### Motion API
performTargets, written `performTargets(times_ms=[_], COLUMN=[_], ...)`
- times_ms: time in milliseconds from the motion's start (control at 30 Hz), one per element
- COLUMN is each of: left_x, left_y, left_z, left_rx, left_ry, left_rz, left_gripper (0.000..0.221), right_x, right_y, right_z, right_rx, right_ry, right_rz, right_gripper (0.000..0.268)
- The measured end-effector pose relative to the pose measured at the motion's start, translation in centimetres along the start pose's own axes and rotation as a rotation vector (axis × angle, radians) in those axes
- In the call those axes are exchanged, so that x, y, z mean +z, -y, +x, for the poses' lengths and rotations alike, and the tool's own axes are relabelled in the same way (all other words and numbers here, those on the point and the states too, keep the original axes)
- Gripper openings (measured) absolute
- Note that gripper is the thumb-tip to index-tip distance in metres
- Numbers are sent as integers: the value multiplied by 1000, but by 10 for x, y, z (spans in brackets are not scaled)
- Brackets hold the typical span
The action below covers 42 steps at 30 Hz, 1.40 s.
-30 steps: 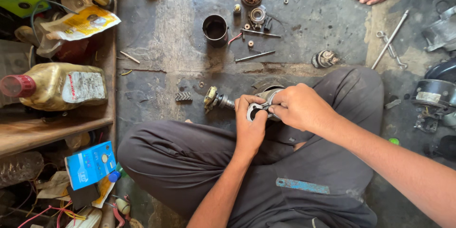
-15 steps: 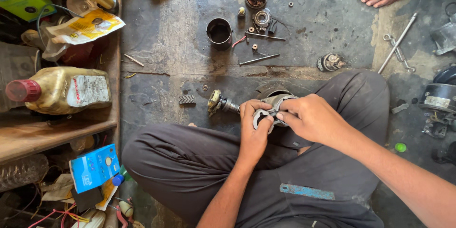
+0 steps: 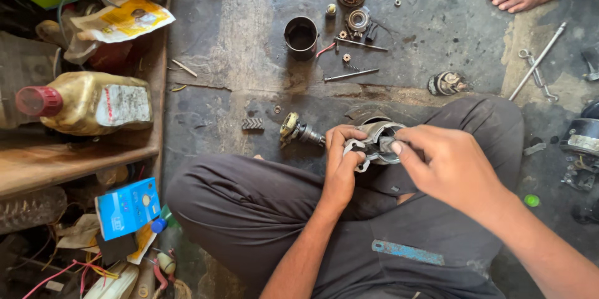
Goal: The person sits on the floor and assembles a mechanical component, likely a starter motor. They insert a cylindrical part into a housing, use a file to smooth the interior, and fit a rotor assembly into place.
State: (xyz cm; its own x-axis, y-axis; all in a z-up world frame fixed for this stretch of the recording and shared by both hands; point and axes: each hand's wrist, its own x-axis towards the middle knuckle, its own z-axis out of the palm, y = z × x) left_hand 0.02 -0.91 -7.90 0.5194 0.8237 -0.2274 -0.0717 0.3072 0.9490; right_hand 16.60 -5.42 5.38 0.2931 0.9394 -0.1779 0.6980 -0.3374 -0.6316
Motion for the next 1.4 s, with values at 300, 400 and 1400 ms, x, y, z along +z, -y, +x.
performTargets(times_ms=[300,400,1400], left_x=[1,2,4], left_y=[2,-1,-9], left_z=[0,-1,-2], left_rx=[22,-41,57], left_ry=[-18,-12,-43], left_rz=[19,-1,102], left_gripper=[31,31,24], right_x=[7,6,24], right_y=[3,3,1], right_z=[22,24,14], right_rx=[251,240,306], right_ry=[275,302,262], right_rz=[-309,-274,-45], right_gripper=[21,20,24])
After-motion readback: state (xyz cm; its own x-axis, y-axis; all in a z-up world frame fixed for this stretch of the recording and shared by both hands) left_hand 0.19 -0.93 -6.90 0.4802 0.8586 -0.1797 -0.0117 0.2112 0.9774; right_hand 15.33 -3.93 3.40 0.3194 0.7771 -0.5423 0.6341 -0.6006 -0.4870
